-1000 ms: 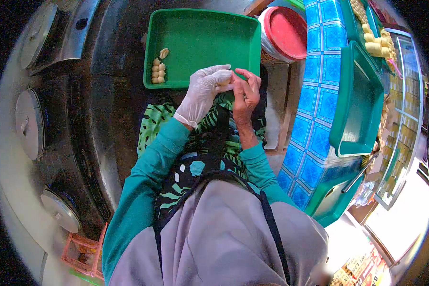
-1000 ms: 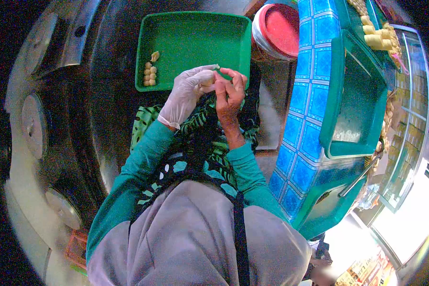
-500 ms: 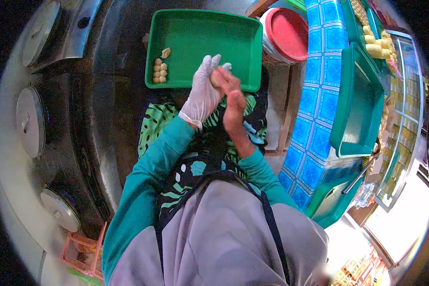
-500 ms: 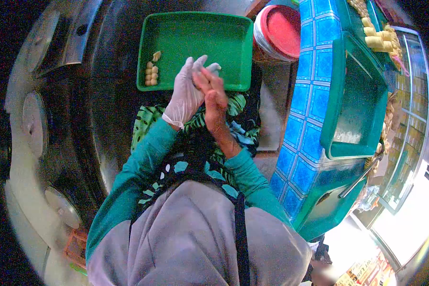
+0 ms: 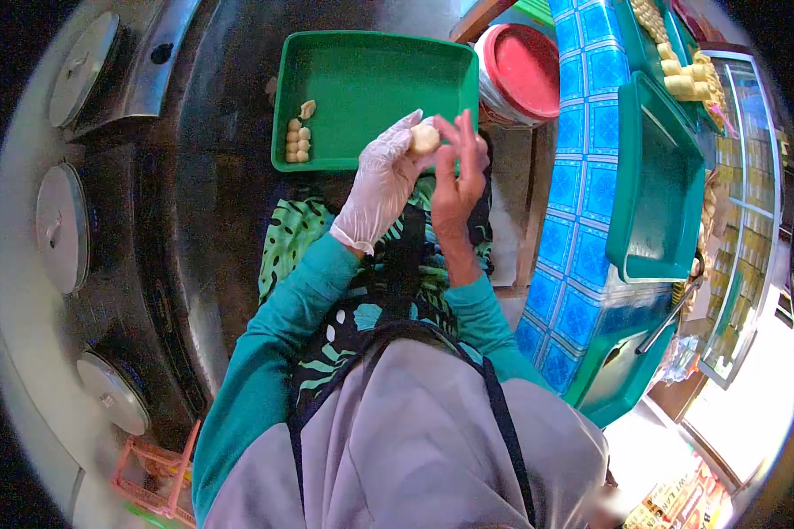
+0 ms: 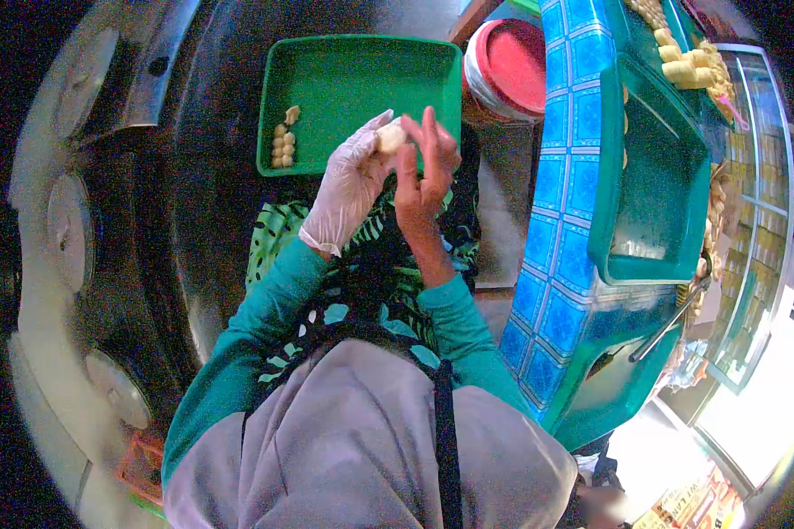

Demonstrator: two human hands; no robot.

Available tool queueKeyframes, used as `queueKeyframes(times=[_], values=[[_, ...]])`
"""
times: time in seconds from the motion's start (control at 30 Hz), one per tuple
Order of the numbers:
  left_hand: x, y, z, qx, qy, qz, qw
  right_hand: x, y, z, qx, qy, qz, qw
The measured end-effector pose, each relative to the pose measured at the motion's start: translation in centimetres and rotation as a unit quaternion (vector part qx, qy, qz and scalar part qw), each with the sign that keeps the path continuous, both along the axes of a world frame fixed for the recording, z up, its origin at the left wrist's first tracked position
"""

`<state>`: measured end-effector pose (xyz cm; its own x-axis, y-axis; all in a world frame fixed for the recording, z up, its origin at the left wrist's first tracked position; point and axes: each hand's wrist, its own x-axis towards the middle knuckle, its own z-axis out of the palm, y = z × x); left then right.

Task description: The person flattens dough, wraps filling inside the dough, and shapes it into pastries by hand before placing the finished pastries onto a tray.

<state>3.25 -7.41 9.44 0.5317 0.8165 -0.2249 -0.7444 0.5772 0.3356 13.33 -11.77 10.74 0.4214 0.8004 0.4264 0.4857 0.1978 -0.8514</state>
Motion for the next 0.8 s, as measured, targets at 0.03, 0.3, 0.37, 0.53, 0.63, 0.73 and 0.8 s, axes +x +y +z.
queueKeyframes(times=[0.03, 0.3, 0.37, 0.53, 0.63, 0.73, 0.8], values=[[0.0, -0.1, 0.0, -0.003, 0.001, -0.003, 1.0, -0.1, -0.7, -0.2, -0.019, -0.04, 0.0, 0.999], [0.9, -0.6, 0.4, 0.002, 0.052, -0.011, 0.999, 1.4, -1.7, 0.1, -0.028, -0.144, 0.015, 0.989], [0.9, -0.6, 0.5, -0.008, 0.075, -0.013, 0.997, 1.6, -1.7, -0.1, -0.038, -0.186, 0.033, 0.981], [1.4, -1.3, 1.3, 0.074, 0.256, 0.008, 0.964, 0.6, -2.3, -0.2, -0.026, -0.122, 0.031, 0.992], [1.3, -1.2, 1.3, 0.04, 0.225, 0.027, 0.973, 0.1, -2.3, -0.6, 0.007, -0.046, 0.033, 0.998], [1.3, -1.1, 0.7, 0.006, 0.185, 0.029, 0.982, 0.3, -2.6, -0.7, -0.021, -0.068, 0.036, 0.997], [1.2, -1.0, 0.4, -0.011, 0.18, 0.025, 0.983, 0.1, -2.7, -0.7, -0.03, -0.063, 0.035, 0.997]])
